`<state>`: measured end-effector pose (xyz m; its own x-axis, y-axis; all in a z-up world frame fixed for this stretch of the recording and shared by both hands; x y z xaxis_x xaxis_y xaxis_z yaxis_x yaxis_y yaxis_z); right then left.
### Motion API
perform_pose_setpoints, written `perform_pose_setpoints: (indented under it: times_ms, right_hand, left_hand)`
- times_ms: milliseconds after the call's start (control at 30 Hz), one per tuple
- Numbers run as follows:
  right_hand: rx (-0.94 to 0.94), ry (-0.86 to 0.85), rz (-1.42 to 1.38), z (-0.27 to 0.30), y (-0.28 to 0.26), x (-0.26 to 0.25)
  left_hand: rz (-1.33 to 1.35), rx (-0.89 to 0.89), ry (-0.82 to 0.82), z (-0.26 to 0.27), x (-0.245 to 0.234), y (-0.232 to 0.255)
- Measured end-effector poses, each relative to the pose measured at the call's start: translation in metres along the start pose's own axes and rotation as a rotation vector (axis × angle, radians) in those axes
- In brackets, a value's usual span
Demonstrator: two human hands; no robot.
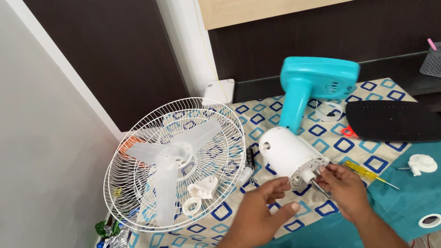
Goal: The person uses a yellow screwdriver to tighten screws on the white motor housing of a disassembled electric fan. The person holds the motor housing, rotates it, and repeatedly tightens screws on its rear plate.
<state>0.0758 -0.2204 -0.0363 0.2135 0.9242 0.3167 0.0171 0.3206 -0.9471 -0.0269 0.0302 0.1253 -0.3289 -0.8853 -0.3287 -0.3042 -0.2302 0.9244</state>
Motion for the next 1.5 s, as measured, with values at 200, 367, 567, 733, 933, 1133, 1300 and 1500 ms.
perform_pose_setpoints:
  times_ms: [200,367,567,733,933,1133,1300,1500]
  right_hand:
    - [0.054,0.025,0.026,-0.001,-0.001,-0.001]
    - [0.093,0.03,0.014,-0.004,0.0,-0.002]
    - [0.092,0.014,0.013,-0.003,0.001,-0.002]
    - [0.117,0.017,0.022,-0.001,-0.003,-0.001]
    - [0.156,0.059,-0.019,0.007,-0.008,-0.001]
    - [0.155,0.134,-0.17,0.025,-0.018,-0.019]
    - [0.112,0.183,-0.216,0.044,-0.036,-0.04]
    - [0.097,0.045,-0.213,0.083,-0.065,-0.032]
  left_hand:
    - [-0.558,-0.152,0.272,0.009,-0.088,-0.006]
    - [-0.99,-0.426,0.314,0.01,-0.157,-0.035]
    - [-1.014,-0.695,0.102,0.01,-0.164,-0.082]
    - [-0.985,-0.634,0.183,0.004,-0.164,-0.076]
    - [-0.82,-0.596,0.463,0.011,-0.176,-0.05]
    - [-0.526,-0.177,0.698,0.011,-0.161,-0.019]
    - [0.518,-0.001,0.492,-0.009,-0.057,-0.041]
    - [1.002,-0.433,0.157,0.001,0.08,-0.058]
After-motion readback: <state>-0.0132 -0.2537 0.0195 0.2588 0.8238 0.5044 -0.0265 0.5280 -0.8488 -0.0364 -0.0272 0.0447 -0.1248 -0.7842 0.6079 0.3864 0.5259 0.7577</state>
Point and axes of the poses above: each hand's wrist, its own z-axis away from the middle knuckle, its own x-axis out of the palm, y = z × x, the point moved 8 cm from there along -z, towards the middle knuckle, and after that the axes turned 2 degrees about -z, right-handed, at the moved point
